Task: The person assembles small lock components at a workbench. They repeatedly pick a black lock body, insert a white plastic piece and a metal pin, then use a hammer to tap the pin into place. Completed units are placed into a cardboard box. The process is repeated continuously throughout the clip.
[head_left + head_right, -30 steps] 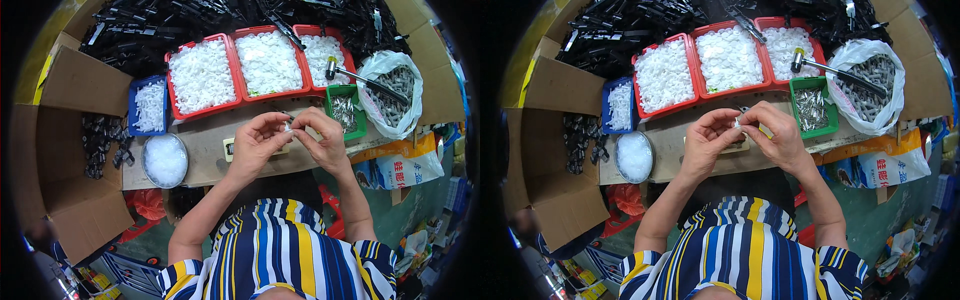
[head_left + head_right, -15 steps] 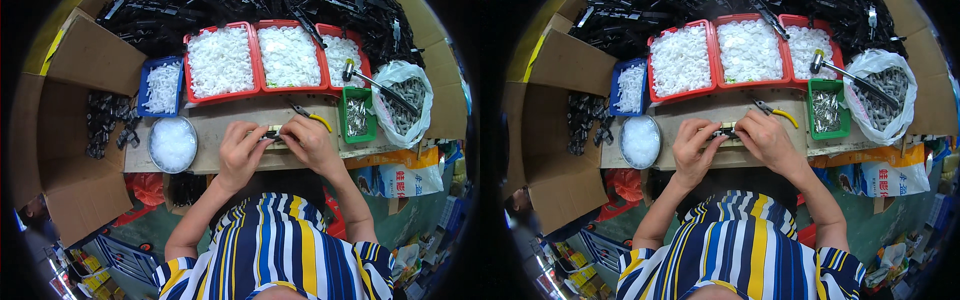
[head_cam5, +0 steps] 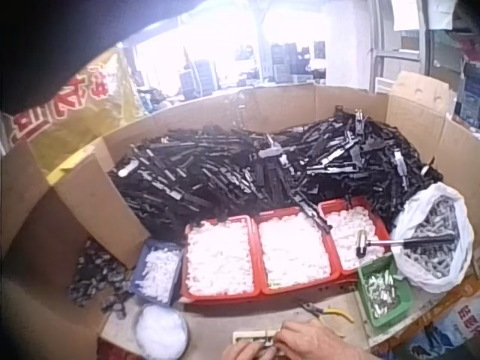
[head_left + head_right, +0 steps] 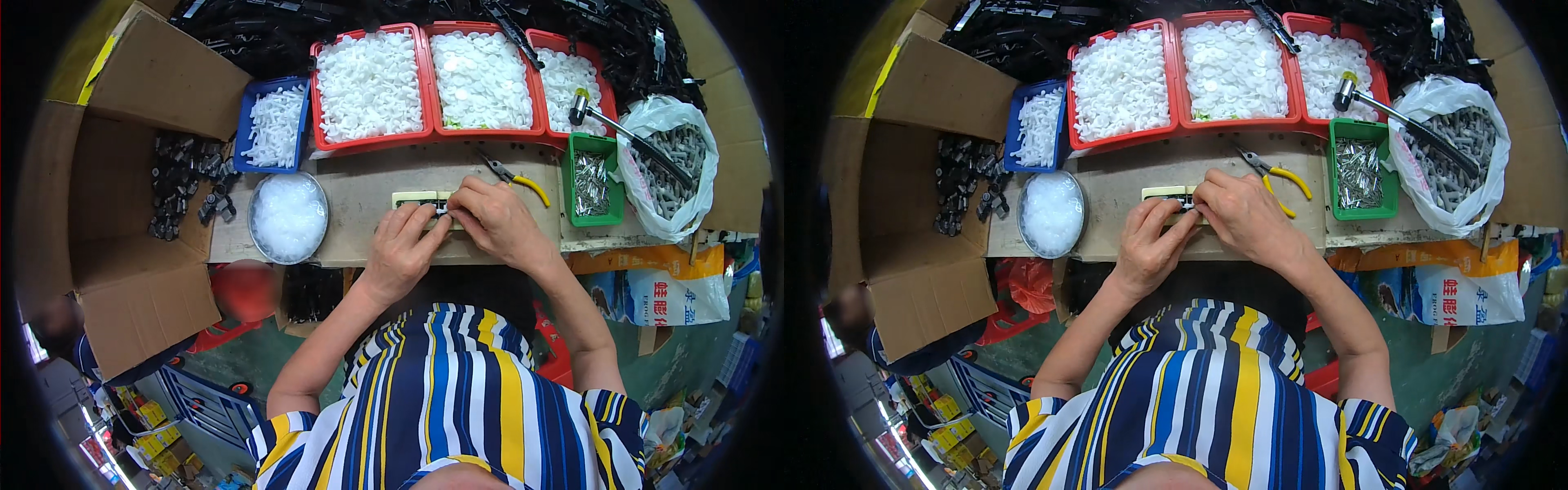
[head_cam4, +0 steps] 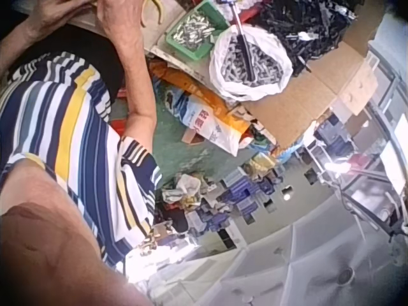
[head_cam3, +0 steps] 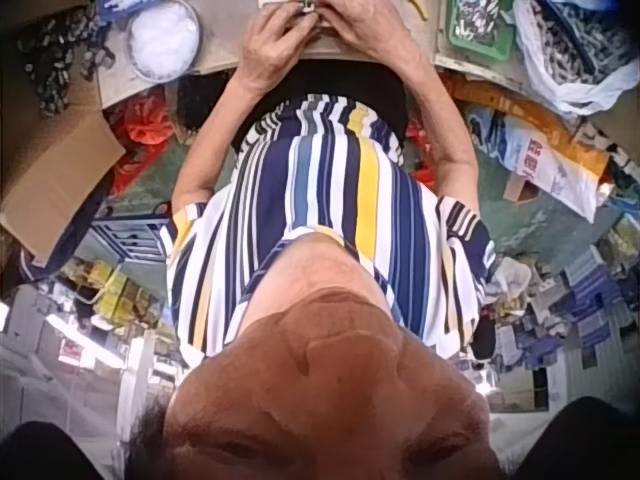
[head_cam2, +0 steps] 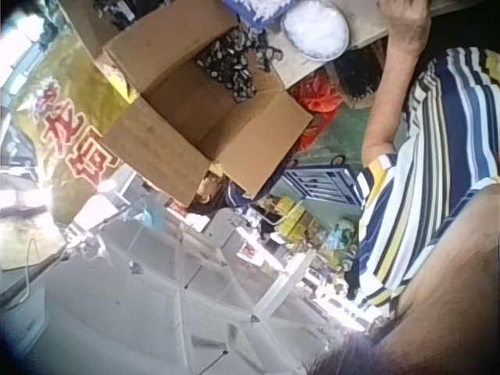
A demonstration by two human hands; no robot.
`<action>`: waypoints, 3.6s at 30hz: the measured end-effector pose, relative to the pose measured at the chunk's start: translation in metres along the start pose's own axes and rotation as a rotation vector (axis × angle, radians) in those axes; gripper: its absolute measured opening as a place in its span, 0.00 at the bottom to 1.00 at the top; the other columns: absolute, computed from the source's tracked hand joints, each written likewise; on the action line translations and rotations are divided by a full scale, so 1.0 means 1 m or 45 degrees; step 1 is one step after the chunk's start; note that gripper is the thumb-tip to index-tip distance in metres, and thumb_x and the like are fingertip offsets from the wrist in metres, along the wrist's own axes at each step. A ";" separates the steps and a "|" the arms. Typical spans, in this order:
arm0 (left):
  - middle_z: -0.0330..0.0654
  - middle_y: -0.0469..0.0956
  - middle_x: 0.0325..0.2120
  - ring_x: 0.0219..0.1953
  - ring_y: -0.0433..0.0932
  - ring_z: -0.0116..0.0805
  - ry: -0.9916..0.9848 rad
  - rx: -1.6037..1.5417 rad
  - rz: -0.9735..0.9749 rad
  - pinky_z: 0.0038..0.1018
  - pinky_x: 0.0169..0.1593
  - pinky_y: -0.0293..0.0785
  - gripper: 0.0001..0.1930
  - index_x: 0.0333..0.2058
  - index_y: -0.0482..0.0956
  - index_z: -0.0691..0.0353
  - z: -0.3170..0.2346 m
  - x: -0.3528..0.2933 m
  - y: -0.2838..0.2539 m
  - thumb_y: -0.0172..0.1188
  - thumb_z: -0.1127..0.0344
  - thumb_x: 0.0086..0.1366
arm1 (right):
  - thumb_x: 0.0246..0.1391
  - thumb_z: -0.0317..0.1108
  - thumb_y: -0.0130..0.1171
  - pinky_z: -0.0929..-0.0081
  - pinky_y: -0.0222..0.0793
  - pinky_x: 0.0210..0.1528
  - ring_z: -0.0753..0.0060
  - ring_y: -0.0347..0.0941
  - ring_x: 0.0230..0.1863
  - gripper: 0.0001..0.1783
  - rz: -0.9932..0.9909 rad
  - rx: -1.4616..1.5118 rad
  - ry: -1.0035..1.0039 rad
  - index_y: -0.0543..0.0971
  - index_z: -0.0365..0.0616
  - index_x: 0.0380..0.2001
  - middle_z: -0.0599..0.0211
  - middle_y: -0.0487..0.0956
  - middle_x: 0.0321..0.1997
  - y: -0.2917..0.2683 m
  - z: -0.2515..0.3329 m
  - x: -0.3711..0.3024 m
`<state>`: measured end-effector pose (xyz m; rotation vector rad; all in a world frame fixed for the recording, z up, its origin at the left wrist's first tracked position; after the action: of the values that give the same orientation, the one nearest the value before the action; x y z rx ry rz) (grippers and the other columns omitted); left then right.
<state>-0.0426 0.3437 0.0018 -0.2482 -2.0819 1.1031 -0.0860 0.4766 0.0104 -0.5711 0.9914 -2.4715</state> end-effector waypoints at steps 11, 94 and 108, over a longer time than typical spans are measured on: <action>0.43 0.77 0.43 0.46 0.74 0.44 0.021 0.004 0.008 0.37 0.50 0.73 0.19 0.43 0.83 0.60 0.001 -0.003 0.005 0.70 0.73 0.50 | 0.46 0.22 0.59 0.56 0.71 0.35 0.47 0.76 0.34 0.13 -0.025 -0.076 -0.026 0.78 0.36 0.38 0.55 0.73 0.31 -0.003 0.009 -0.006; 0.39 0.82 0.29 0.27 0.83 0.29 -1.036 -1.173 -0.653 0.16 0.28 0.74 0.12 0.46 0.82 0.71 0.199 0.052 -0.128 0.62 0.69 0.69 | 0.60 0.27 0.60 0.78 0.66 0.36 0.79 0.67 0.30 0.05 -0.587 -0.348 0.791 0.75 0.38 0.35 0.70 0.73 0.28 -0.238 -0.160 -0.158; 0.41 0.75 0.32 0.33 0.73 0.28 -0.806 0.126 0.002 0.23 0.35 0.67 0.13 0.44 0.85 0.67 0.154 -0.020 -0.188 0.59 0.81 0.61 | 0.64 0.27 0.59 0.84 0.68 0.47 0.84 0.71 0.41 0.10 -0.649 -0.368 0.628 0.77 0.35 0.46 0.72 0.77 0.40 -0.265 -0.145 -0.158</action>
<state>-0.1040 0.1226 0.0843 0.1755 -2.5557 1.4103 -0.0882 0.8118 0.0707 -0.3265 1.5742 -3.0279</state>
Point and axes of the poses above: each hand's wrist, its own x-axis towards the middle knuckle, its own y-axis out of the palm, z = x × y, the point moved 7 cm from there along x, towards the middle knuckle
